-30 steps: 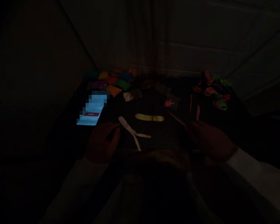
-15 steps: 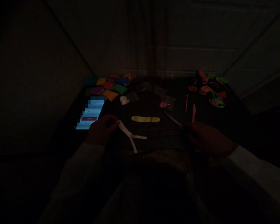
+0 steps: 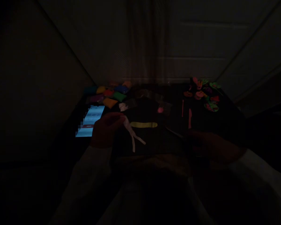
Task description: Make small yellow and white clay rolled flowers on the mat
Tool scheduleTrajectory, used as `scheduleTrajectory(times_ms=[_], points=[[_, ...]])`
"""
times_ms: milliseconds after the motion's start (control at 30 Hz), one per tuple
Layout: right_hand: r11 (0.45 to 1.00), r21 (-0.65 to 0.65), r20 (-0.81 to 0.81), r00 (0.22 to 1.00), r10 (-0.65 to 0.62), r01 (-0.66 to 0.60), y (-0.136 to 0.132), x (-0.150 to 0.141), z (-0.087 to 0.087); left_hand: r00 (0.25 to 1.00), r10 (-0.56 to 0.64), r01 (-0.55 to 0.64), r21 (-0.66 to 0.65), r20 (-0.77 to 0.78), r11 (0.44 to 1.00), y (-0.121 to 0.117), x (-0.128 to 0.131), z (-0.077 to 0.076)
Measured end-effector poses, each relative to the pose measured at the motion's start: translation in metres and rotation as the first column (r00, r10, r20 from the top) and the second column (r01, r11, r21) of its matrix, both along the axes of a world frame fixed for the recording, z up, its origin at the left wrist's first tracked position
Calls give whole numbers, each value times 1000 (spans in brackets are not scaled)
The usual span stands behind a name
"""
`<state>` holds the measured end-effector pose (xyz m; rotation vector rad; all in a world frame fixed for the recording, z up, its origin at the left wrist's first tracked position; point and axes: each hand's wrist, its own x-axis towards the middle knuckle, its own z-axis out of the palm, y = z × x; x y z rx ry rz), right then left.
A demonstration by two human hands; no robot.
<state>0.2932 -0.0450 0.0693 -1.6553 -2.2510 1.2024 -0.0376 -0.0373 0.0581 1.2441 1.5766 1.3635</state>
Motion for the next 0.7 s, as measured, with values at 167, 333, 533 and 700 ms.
scheduleTrajectory(times_ms=[167,333,533,700], points=[[940,-320,-258,944,-207,118,-36,-18,-3,999,-20,18,43,40,999,3,11,-2],[978,-203,-417,900,-128,45,-72,-48,-30,1000,6,-4,104,-14,995,-6,14,19],[982,-169,-559,829,-29,-79,-67,-73,-43,998,35,-21,225,-57,974,-11,22,67],[991,-75,-631,775,37,-109,-49,-85,-26,1000,-1,13,422,-29,907,-1,28,107]])
